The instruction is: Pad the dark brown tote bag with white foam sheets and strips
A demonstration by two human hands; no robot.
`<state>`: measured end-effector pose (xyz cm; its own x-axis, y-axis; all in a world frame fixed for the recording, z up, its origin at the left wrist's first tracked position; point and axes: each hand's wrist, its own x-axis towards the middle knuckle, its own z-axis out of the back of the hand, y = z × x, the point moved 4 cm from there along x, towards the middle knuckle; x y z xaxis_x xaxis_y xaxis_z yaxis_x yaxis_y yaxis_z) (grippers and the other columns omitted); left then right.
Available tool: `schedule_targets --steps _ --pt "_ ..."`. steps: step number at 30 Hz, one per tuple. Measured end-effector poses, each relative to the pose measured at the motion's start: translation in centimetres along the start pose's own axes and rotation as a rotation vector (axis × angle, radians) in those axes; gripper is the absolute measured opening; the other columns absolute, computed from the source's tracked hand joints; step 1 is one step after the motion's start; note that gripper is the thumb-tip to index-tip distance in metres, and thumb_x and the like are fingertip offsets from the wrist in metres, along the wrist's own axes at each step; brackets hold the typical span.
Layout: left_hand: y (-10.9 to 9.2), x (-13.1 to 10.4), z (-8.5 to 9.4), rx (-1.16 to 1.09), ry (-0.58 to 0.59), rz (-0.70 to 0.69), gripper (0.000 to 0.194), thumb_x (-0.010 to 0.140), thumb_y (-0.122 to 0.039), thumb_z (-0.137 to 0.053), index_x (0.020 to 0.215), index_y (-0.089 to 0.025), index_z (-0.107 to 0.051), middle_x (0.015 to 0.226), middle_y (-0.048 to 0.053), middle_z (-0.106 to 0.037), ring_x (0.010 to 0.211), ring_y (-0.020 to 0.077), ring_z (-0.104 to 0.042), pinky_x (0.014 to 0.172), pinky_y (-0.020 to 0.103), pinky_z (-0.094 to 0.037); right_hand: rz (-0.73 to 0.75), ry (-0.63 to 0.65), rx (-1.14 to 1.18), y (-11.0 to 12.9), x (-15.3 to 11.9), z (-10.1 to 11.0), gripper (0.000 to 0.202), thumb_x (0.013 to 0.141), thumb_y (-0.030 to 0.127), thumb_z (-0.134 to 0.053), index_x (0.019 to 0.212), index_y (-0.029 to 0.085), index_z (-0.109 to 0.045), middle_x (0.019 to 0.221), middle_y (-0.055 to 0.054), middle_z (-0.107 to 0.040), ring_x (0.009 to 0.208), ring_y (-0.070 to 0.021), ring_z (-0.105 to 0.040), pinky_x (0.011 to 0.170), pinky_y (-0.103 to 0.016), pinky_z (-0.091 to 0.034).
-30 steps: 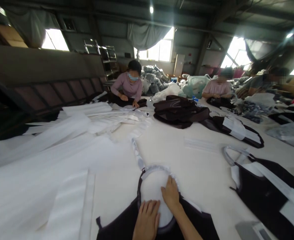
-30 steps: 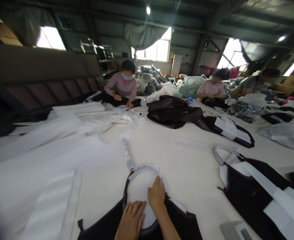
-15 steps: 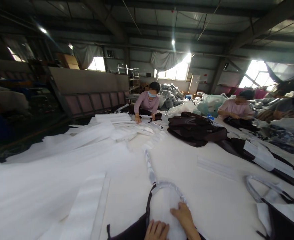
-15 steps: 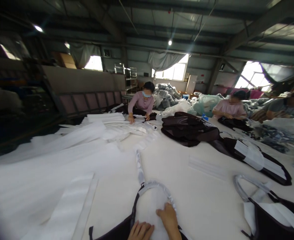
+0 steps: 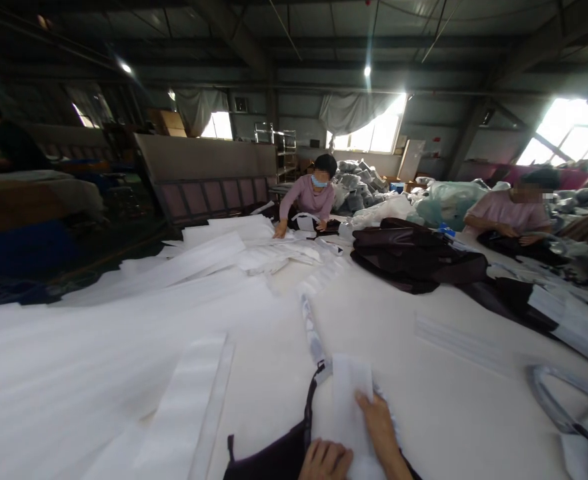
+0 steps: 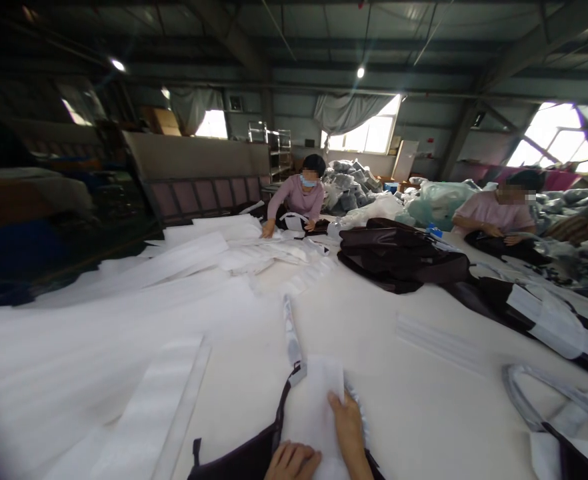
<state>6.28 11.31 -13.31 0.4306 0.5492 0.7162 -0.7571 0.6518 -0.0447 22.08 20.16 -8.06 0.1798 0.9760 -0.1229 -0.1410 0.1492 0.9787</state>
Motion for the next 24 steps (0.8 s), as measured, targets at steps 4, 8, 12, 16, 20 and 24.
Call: schedule_targets --steps 4,8,12,16,20,24 --pt "-0.4 1.3 0.4 -0.048 0.194 0.051 0.031 0.093 -0.043 -0.061 0.119 -0.028 -0.061 0.098 -0.002 -0.070 0.087 0.0197 -0.062 0.090 0.037 -0.048 -0.018 -0.052 0.071 3.5 3.0 0.0 0.044 0.061 0.062 -0.060 0.069 0.020 -0.069 0.062 -0.006 -0.069 0.061 -0.0250 -0.063 0.061 -0.037 -0.052" --pt "-1.3 3.3 2.1 -0.164 0.428 0.149 0.037 0.093 -0.032 -0.058 0.131 -0.029 -0.056 0.115 0.000 -0.068 0.103 0.0219 -0.060 0.102 0.042 -0.044 0.003 -0.037 0.089 8.3 6.9 -0.3 0.041 0.056 0.060 -0.063 0.062 0.019 -0.062 0.054 -0.001 -0.062 0.055 -0.0182 -0.055 0.056 -0.031 -0.046" --pt "-1.7 5.3 3.9 -0.247 0.549 0.240 0.038 0.096 -0.026 -0.051 0.134 -0.027 -0.055 0.122 0.003 -0.065 0.112 0.0228 -0.057 0.108 0.046 -0.040 -0.024 0.048 0.065 11.1 10.1 -1.3 0.035 0.057 0.052 -0.070 0.056 0.019 -0.058 0.051 0.002 -0.058 0.053 -0.0141 -0.051 0.053 -0.027 -0.042" --pt "-1.9 6.4 4.6 -0.277 0.571 0.213 0.038 0.096 -0.025 -0.049 0.134 -0.021 -0.055 0.123 0.008 -0.065 0.115 0.0257 -0.055 0.106 0.048 -0.042 -0.069 0.185 0.065 13.5 9.0 -1.0 0.034 0.058 0.047 -0.077 0.064 0.015 -0.066 0.061 0.000 -0.066 0.057 -0.0136 -0.057 0.056 -0.025 -0.045" --pt "-2.0 7.0 4.6 -0.283 0.539 0.198 0.025 0.095 -0.023 -0.049 0.116 -0.017 -0.062 0.116 0.010 -0.066 0.110 0.0270 -0.056 0.105 0.048 -0.042 0.048 0.353 0.004 17.0 2.0 2.3 0.040 0.070 0.051 -0.076 0.078 0.012 -0.072 0.075 -0.004 -0.073 0.067 -0.0162 -0.065 0.063 -0.027 -0.051" --pt "-1.8 6.9 3.9 -0.320 0.562 0.250 0.022 0.095 -0.022 -0.048 0.110 -0.018 -0.064 0.115 0.011 -0.064 0.110 0.0278 -0.054 0.104 0.047 -0.041 0.311 0.444 -0.192 18.2 -9.1 6.5 0.031 0.091 0.044 -0.064 0.099 0.017 -0.075 0.096 -0.005 -0.077 0.089 -0.0189 -0.071 0.082 -0.030 -0.057"
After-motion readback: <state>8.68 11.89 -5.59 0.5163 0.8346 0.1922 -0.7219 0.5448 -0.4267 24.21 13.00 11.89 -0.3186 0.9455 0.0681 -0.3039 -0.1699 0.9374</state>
